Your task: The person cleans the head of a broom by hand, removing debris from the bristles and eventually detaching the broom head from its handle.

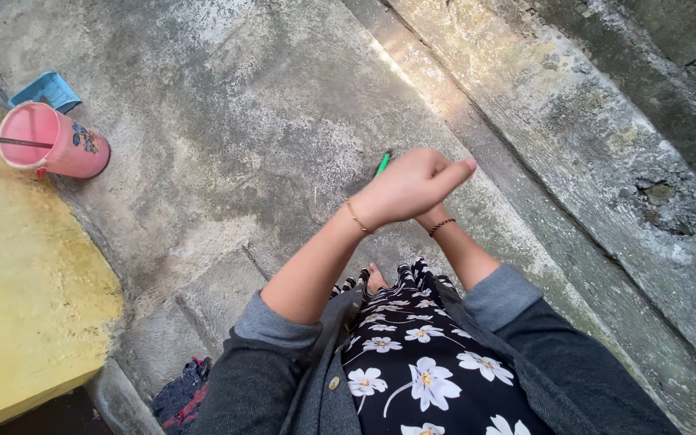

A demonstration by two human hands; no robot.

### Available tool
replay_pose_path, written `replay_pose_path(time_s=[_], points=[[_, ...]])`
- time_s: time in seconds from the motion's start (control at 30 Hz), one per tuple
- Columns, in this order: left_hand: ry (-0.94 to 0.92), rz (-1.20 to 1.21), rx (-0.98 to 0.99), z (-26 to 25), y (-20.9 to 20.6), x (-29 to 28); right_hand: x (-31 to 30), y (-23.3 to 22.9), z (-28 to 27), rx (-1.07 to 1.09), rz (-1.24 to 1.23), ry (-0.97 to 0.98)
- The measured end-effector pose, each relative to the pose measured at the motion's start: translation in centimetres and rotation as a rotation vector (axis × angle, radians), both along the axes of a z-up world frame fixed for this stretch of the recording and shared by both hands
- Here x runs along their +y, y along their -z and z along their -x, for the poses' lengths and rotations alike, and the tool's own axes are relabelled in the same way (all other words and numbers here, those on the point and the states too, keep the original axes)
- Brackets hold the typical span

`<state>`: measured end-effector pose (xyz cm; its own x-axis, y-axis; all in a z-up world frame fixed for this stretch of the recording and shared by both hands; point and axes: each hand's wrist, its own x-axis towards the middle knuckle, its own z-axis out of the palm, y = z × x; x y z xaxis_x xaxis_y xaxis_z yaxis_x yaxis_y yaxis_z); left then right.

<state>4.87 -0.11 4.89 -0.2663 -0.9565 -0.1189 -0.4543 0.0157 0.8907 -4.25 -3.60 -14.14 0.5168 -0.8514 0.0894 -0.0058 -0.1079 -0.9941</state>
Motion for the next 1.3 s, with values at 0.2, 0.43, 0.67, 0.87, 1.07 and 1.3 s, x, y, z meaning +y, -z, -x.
replay_pose_path(time_s=[0.2, 0.43, 0.67, 0.87, 1.07, 1.3], points=[[-0.064, 0.061, 0.186, -3.3, 1.0, 0.6, -0.8, -2.8, 0.2, 1.027, 0.297, -0.053], [-0.182, 0.054, 0.11, -3.8, 8.3, 1.7, -1.2, 11.3, -0.5, 0.846, 0.27, -0.093], [-0.245, -0.036, -0.225, -1.3, 9.4, 1.7, 0.1, 11.7, -4.7, -0.538, -0.288, -0.378], [-0.209, 0.005, -0.188, -3.0, 3.2, 0.7, -0.8, 2.6, -6.7, 0.229, -0.171, -0.173], [-0.049, 0.092, 0.01, -5.4, -1.3, 1.7, -1.5, -1.6, -5.2, -0.349, -0.505, -0.241], [-0.072, 0.024, 0.385, -6.2, 5.0, 0.7, -0.6, -3.4, -0.8, 1.096, 0.216, -0.029]])
